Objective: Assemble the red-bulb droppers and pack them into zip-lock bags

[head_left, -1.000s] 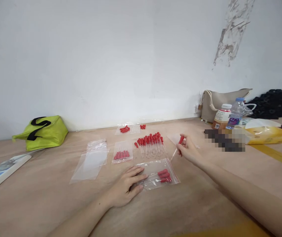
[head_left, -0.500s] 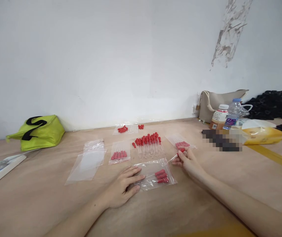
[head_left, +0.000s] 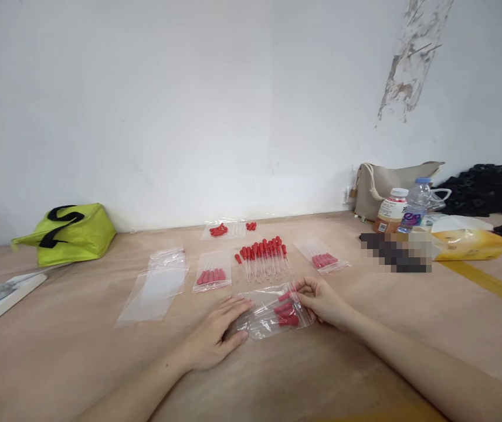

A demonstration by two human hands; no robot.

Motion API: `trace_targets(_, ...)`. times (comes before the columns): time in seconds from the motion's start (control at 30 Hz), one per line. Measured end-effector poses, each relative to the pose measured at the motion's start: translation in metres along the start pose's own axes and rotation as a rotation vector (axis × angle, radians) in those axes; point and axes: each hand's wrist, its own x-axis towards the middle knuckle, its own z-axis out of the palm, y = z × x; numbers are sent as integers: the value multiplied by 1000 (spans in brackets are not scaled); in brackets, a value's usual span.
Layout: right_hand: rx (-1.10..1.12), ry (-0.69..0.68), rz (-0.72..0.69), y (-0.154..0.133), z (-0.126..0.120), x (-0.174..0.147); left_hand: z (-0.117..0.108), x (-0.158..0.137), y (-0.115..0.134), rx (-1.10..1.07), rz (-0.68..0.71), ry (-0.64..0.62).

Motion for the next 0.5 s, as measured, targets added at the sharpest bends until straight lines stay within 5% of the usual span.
trace_targets(0.2, -77, -157, 32, 1, 0, -1, -1, 1, -1, -14, 9, 6)
trace_targets(0.5, -724, 321, 17, -28, -37, 54, -2, 0, -2, 18, 42, -42)
